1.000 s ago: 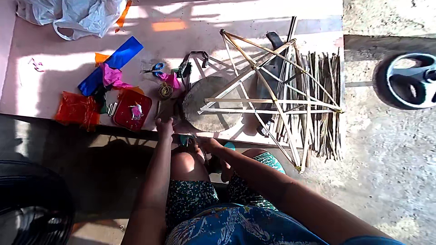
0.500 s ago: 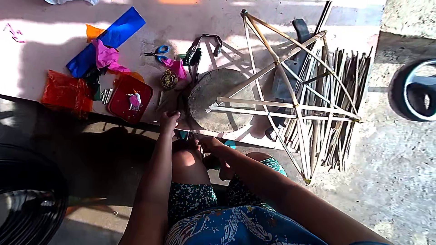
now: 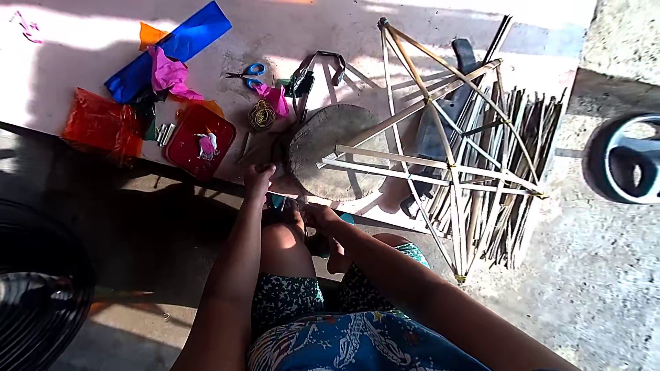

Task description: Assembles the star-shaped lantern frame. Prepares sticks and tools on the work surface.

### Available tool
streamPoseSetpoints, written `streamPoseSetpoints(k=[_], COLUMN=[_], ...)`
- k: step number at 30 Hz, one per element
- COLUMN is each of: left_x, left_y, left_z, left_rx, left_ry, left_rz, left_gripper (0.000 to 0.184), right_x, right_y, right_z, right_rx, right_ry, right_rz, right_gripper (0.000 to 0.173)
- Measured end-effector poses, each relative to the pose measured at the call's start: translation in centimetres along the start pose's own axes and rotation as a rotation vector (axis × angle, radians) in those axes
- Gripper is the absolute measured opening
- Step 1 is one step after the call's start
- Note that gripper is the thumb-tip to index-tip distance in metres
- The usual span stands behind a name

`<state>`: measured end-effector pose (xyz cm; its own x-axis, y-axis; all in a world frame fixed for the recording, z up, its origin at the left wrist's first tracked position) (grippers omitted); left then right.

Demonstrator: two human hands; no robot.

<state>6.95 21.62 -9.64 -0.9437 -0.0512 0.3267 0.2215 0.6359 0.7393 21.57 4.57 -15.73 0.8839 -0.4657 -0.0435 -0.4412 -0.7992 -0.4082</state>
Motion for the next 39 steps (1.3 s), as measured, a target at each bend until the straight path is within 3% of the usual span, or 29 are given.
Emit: streamPoseSetpoints(k=[4,7,9,11,14,16,20,23,27,32,39], left_x=[0.0,1.3,1.8,1.3,-0.7,-0.9,-0.3,0.4,1.6,2.1,2.7], left_y=[-0.2,2.5,5.1,6.6,5.7,5.3,5.5,6.1,7.5,8.5,8.5], left_z=[0.2,-1.2,-3.9,-8.3,-15.9,-19.8,-22.2,-23.7,-26.8,-30.2,-33.1], left_rx=[-0.036,-0.205,-0.377,-0.457,-0.392,-0.349,-0.338,-0.293,-0.237,-0.355,-0.364], left_ry=[-0.018,0.063,0.082,-0.067,-0.518,-0.673,-0.730,-0.760,-0.737,-0.764,-0.903], left_rz=[0.116,0.320,0.274,0.150,0.119,0.126,0.066,-0.001,-0.131,-0.196,-0.203], left_gripper=[0.057,0.071,0.059,0.041,0.032,0.035,0.018,0.015,0.016,0.014,0.017], right_x=[0.8,1.3,1.1,1.2,2.2,3.0,4.3,5.6,6.9,6.5,8.1], right_y=[-0.1,-1.1,-2.3,-3.8,-6.2,-7.6,-8.7,-9.1,-9.1,-8.7,-9.2], right_z=[-1.5,-4.5,-7.6,-11.1,-15.3,-17.5,-21.5,-24.4,-26.6,-29.7,-32.1], right_rx=[-0.017,-0.017,0.012,0.076,0.255,0.370,0.525,0.635,0.769,0.931,1.034], right_ry=[0.098,0.137,0.041,-0.089,-0.212,-0.250,-0.270,-0.192,-0.178,-0.154,-0.099], right_rz=[-0.013,0.055,0.094,0.170,0.284,0.317,0.317,0.267,0.237,0.204,0.349], right_gripper=[0.028,0.018,0.014,0.018,0.026,0.029,0.029,0.031,0.047,0.013,0.016])
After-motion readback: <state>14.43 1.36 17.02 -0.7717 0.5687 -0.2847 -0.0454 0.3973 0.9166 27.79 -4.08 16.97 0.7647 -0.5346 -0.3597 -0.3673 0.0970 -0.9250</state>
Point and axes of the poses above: each hand's wrist, its own z-axis towards the middle knuckle, its own x-axis out of the back of the hand, y = z × x, the point moved 8 cm from there along z, towards the middle knuckle, and after that the axes turned 12 degrees about y, right-handed, at the moved point
